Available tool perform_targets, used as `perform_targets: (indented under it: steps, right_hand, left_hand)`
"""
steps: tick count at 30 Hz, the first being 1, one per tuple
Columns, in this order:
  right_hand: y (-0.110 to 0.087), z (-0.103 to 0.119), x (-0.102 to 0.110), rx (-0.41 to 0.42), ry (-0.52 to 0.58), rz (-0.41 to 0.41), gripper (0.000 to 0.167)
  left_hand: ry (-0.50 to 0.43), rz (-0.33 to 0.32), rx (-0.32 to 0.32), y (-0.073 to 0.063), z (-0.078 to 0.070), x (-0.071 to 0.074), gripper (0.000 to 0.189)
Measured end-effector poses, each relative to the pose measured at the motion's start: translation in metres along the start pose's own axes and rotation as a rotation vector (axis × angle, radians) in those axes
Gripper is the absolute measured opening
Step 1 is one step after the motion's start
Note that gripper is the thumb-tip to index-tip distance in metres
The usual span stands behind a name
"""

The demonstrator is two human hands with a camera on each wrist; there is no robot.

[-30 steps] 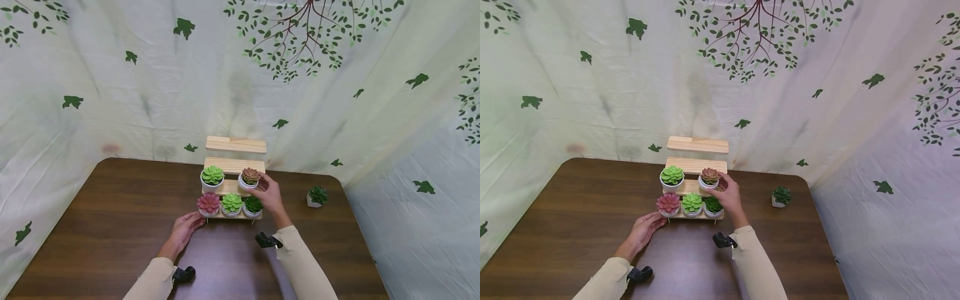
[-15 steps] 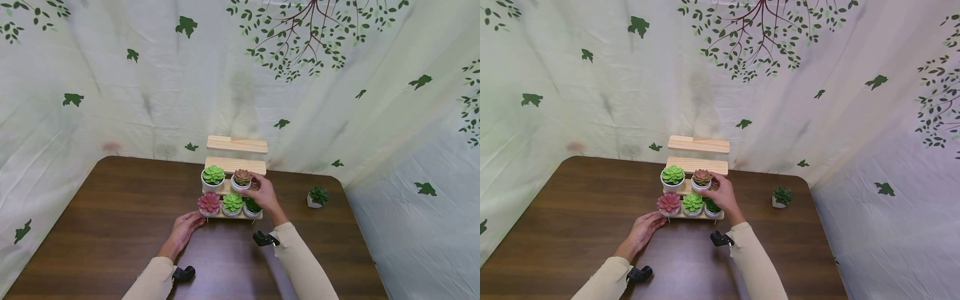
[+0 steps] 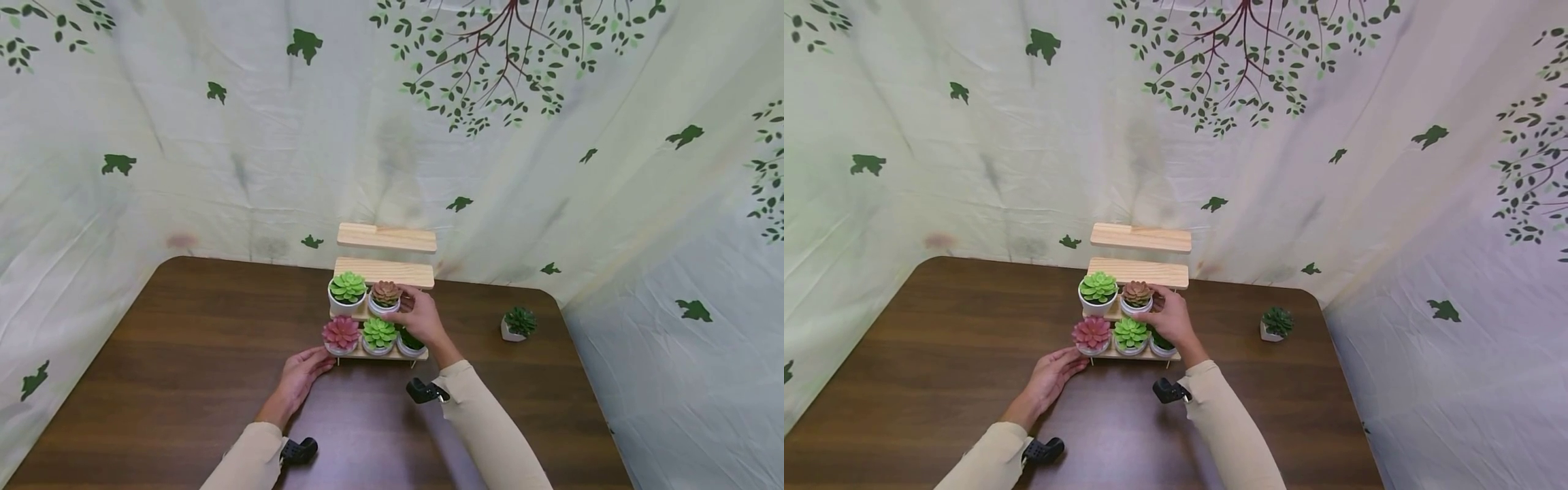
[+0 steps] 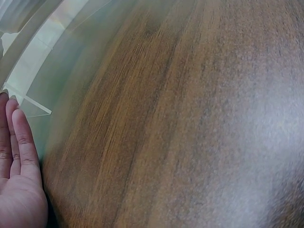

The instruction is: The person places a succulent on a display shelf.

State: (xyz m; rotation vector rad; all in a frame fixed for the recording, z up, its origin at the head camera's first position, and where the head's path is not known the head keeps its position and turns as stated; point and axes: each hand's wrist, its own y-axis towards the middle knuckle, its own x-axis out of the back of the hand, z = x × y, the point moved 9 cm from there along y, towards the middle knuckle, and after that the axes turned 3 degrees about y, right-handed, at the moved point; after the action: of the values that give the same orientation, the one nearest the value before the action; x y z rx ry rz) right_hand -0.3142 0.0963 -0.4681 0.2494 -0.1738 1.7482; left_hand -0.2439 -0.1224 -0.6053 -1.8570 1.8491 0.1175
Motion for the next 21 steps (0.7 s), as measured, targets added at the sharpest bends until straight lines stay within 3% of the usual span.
perform_targets:
  steps: [6, 13, 21]
  right_hand:
    - [0.0019, -0.0004, -0.0005, -0.025, -0.005, -0.011, 0.062]
    - [0.0021, 0.0018, 0.0009, -0.03, -0.121, -0.03, 0.06]
    - [0.0042, 0.0016, -0.0021, -0.019, -0.099, -0.02, 0.059]
  left_hand:
    - [0.003, 0.006, -0.002, -0.0005, -0.0009, -0.0005, 0.019]
    - [0.012, 0.009, -0.02, -0.0017, -0.0018, -0.001, 0.02]
    - [-0.007, 0.006, -0.016, 0.0004, 0.0008, -0.0003, 0.025]
